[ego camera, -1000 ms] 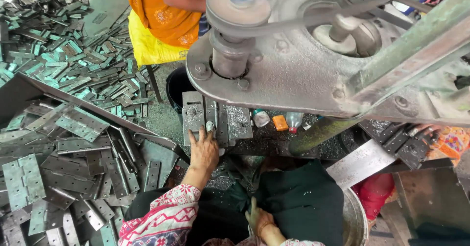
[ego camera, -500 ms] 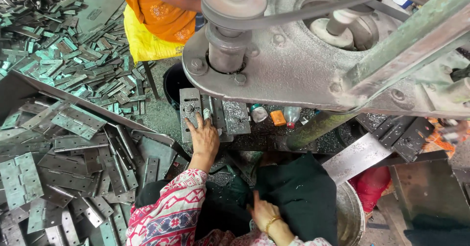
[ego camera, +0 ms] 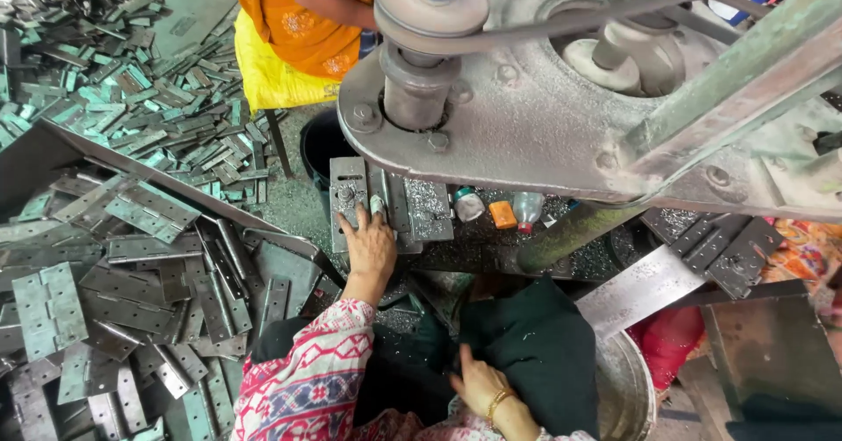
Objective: The person picks up a metal hinge from a bin, places it onto a machine jig, and wipes it with a cloth. They then hold the hinge against a rotating machine part before placing the finished piece into a separate container.
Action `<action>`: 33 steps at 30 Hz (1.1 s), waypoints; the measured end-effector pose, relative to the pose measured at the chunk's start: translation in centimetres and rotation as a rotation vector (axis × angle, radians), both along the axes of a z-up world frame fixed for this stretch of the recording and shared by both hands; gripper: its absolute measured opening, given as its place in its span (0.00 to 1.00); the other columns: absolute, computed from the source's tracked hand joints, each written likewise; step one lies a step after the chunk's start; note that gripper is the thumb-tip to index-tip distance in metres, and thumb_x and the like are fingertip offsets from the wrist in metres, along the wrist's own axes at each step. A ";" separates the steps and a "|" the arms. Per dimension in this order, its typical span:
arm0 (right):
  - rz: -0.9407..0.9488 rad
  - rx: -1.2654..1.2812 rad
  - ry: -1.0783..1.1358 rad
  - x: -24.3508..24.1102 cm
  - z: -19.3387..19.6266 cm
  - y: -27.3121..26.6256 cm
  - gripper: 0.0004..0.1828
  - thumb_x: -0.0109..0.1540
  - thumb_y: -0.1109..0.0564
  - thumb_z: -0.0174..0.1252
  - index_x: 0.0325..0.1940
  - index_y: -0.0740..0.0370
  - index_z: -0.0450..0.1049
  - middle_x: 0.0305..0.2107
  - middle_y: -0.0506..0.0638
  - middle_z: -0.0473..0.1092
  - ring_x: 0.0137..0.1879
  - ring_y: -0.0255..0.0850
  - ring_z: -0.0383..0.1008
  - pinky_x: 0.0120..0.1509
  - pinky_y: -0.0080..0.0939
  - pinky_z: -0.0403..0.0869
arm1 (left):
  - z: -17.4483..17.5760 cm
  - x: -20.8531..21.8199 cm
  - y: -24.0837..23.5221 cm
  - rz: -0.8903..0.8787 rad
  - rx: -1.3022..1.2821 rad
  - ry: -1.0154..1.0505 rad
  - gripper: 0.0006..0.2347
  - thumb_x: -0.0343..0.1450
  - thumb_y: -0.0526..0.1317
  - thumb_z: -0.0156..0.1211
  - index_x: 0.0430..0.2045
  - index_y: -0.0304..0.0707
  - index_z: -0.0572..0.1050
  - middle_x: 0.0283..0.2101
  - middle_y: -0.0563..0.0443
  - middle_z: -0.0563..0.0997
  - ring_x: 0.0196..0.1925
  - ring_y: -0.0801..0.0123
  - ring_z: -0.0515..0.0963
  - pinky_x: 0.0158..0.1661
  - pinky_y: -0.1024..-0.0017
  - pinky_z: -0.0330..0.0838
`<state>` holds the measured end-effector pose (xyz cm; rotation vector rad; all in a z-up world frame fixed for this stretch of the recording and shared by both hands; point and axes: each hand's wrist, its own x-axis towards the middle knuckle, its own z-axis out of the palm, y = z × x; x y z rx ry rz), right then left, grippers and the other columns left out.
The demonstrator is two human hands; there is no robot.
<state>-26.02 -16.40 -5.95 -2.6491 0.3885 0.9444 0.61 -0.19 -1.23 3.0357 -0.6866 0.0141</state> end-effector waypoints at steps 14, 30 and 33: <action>-0.062 -0.063 -0.042 -0.7 -11.8 0.4 0.39 0.68 0.38 0.48 0.75 0.63 0.48 0.45 0.60 0.77 0.52 0.57 0.78 0.54 0.55 0.76 | -0.8 1.2 -0.3 0.026 -0.117 -0.046 0.15 0.76 0.41 0.43 0.42 0.37 0.81 0.65 0.49 0.70 0.77 0.46 0.51 0.67 0.28 0.38; -0.003 -0.036 -0.103 0.5 -2.2 0.4 0.30 0.68 0.41 0.50 0.62 0.69 0.59 0.36 0.62 0.78 0.45 0.60 0.79 0.49 0.58 0.76 | -0.2 3.2 -0.7 0.036 0.001 -0.058 0.17 0.76 0.43 0.41 0.50 0.39 0.79 0.68 0.52 0.67 0.78 0.44 0.46 0.65 0.24 0.34; -0.045 -0.099 0.044 -0.5 -12.7 -0.1 0.42 0.68 0.36 0.50 0.75 0.66 0.47 0.42 0.61 0.76 0.50 0.59 0.78 0.54 0.57 0.75 | 0.2 3.0 -0.7 0.039 0.046 -0.054 0.18 0.77 0.43 0.41 0.51 0.38 0.79 0.67 0.51 0.68 0.78 0.44 0.47 0.66 0.25 0.34</action>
